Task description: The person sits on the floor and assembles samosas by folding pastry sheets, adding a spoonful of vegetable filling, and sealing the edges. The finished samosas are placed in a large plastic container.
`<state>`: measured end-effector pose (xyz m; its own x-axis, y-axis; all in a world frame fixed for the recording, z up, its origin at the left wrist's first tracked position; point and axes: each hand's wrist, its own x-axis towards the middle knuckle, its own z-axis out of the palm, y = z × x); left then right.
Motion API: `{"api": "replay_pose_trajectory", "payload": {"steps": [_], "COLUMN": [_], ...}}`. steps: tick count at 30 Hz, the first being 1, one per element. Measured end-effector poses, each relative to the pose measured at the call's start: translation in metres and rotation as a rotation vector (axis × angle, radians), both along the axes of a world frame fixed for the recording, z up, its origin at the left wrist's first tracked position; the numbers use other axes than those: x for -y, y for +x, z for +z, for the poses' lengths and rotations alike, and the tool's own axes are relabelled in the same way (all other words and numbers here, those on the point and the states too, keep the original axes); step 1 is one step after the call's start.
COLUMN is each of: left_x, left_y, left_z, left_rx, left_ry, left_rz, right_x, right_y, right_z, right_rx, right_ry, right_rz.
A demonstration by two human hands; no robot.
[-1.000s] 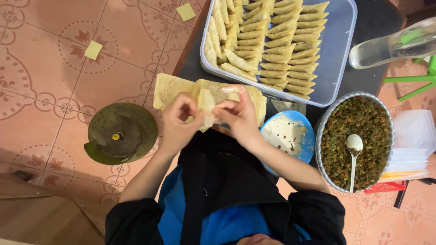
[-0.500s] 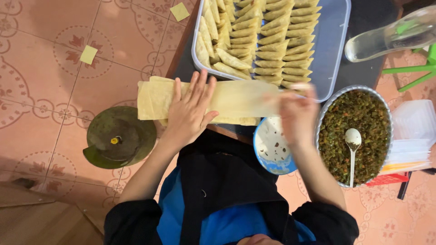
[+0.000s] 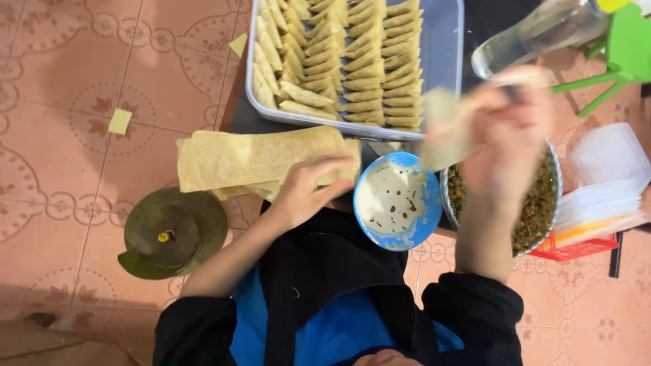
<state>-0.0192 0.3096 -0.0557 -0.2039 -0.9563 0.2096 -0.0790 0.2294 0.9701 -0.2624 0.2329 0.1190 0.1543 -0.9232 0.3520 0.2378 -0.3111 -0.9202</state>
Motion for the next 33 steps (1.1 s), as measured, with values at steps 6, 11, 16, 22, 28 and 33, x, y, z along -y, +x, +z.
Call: {"api": "replay_pose_trajectory", "payload": {"steps": [6,11,16,22,28,33], "left_x": [0.027,0.018,0.000,-0.001,-0.011,-0.012], "left_y": [-0.019,-0.022,-0.026,-0.024,-0.030,-0.034], "left_z": [0.004,0.013,0.022,0.029,0.035,0.044], "left_rx": [-0.939,-0.972,-0.664,-0.426,-0.194,-0.394], "left_ry": [0.742,0.680,0.508,0.347,0.106,0.134], "left_rz": [-0.402,-0.151,-0.326,-0.506,-0.277,-0.390], "right_x": [-0.080,-0.087,-0.049,-0.062,-0.080,-0.083], "right_y": [0.024,0.017,0.014,-0.007,-0.030,-0.043], "right_z": [-0.017,-0.047,-0.088,-0.101,-0.094,-0.100], "right_rx": [-0.659,-0.481,0.067,0.091,-0.118,-0.112], "right_ry": [-0.023,0.488,0.456,0.232,0.049,-0.094], "right_rz": [0.668,0.634,-0.001,-0.061,-0.026,0.056]}}
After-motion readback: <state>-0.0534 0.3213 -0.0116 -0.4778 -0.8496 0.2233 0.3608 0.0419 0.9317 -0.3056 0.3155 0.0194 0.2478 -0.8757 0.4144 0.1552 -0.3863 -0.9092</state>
